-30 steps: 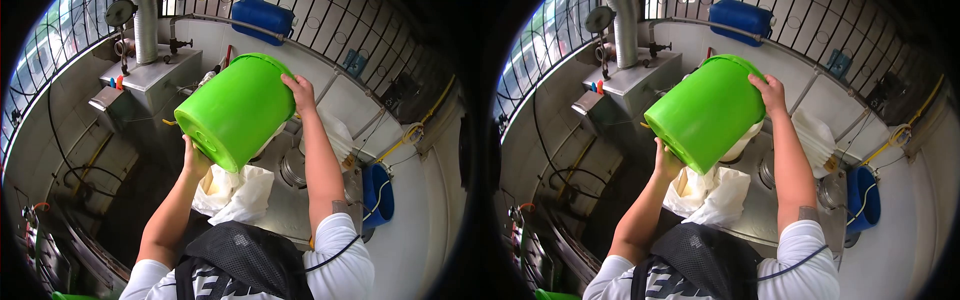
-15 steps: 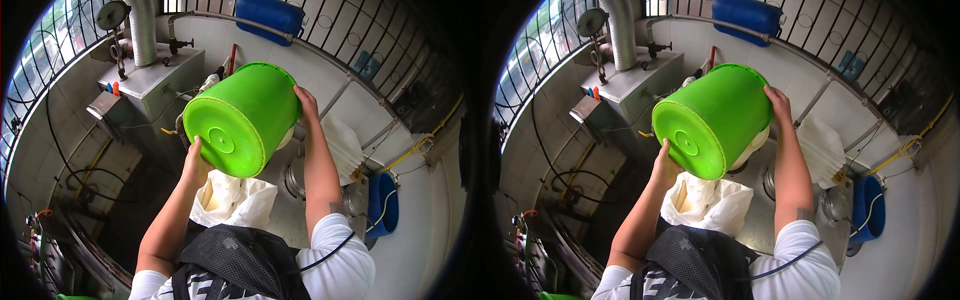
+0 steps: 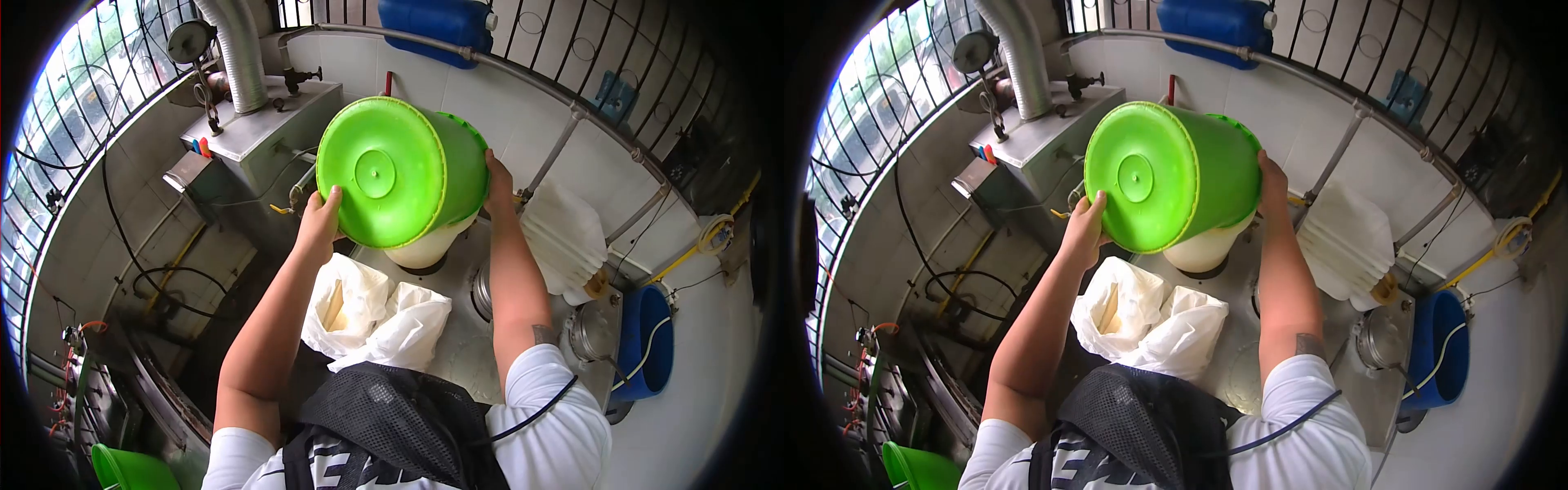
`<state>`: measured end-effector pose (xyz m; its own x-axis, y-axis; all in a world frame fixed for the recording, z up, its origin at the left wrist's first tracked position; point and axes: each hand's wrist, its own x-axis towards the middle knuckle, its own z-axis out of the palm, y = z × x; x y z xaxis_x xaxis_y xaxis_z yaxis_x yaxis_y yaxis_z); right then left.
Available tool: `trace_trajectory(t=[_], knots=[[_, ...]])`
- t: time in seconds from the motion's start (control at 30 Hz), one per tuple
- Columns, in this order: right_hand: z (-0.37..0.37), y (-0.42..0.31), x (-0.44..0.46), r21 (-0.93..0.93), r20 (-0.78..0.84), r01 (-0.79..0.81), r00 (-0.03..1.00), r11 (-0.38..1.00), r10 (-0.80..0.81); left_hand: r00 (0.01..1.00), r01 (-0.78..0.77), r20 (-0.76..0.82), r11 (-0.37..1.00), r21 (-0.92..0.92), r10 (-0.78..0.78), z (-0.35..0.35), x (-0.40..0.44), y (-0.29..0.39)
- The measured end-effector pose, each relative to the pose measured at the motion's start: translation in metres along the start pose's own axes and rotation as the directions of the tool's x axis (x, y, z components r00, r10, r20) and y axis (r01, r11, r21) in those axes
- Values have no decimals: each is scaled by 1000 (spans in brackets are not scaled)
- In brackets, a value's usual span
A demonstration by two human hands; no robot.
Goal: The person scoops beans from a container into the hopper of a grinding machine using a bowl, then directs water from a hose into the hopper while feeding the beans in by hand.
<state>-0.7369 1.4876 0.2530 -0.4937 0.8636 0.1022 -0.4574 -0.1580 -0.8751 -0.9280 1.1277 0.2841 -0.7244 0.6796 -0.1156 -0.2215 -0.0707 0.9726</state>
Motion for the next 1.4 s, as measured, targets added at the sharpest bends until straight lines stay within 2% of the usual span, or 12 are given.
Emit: trace_trajectory(t=[0.2, 0.47, 0.7, 0.93, 1.0, 1.07, 1.13, 1.17, 1.2, 1.23, 1.33, 1.4], knots=[[-19, 17, 30, 17, -14, -74, 997, 997, 74, 994, 24, -103, 999, 26, -22, 19, -8, 12], [-18, 24, 9, 291, -20, -171, 983, 941, 184, 970, -210, 58, 934, -288, 236, 34, -59, 36], [-15, 17, 10, 303, -96, -10, 995, 953, 41, 921, -385, 43, 885, 260, 388, -16, -207, 58], [70, -60, -77, 421, 95, 64, 989, 905, -114, 868, -217, -352, 905, 366, 351, -134, -386, 5], [147, -83, -152, 122, 162, 240, 952, 963, -258, 785, -196, -540, 948, 249, 304, -162, -462, -22], [197, -79, -216, 115, 243, 276, 924, 954, -296, 736, -240, -605, 953, 185, 303, -175, -516, -43], [237, -66, -280, -302, 545, 803, 587, 513, -598, 671, -254, -676, 951, 176, 304, -182, -573, -59], [261, -62, -336, -168, 627, 880, 442, 443, -641, 621, -267, -728, 952, 152, 290, -183, -602, -67], [277, -58, -396, -204, 712, 807, 511, 555, -482, 568, -282, -776, 951, 127, 272, -184, -632, -75], [293, -49, -445, -102, 788, 821, 411, 561, -458, 522, -301, -809, 946, 122, 270, -187, -662, -85], [322, -2, -577, 274, 870, 883, -59, 381, -489, 340, -365, -903, 922, 131, 263, -184, -748, -104], [330, 15, -667, 533, 829, 713, -331, 455, -452, 247, -356, -939, 924, 141, 239, -184, -807, -122]])
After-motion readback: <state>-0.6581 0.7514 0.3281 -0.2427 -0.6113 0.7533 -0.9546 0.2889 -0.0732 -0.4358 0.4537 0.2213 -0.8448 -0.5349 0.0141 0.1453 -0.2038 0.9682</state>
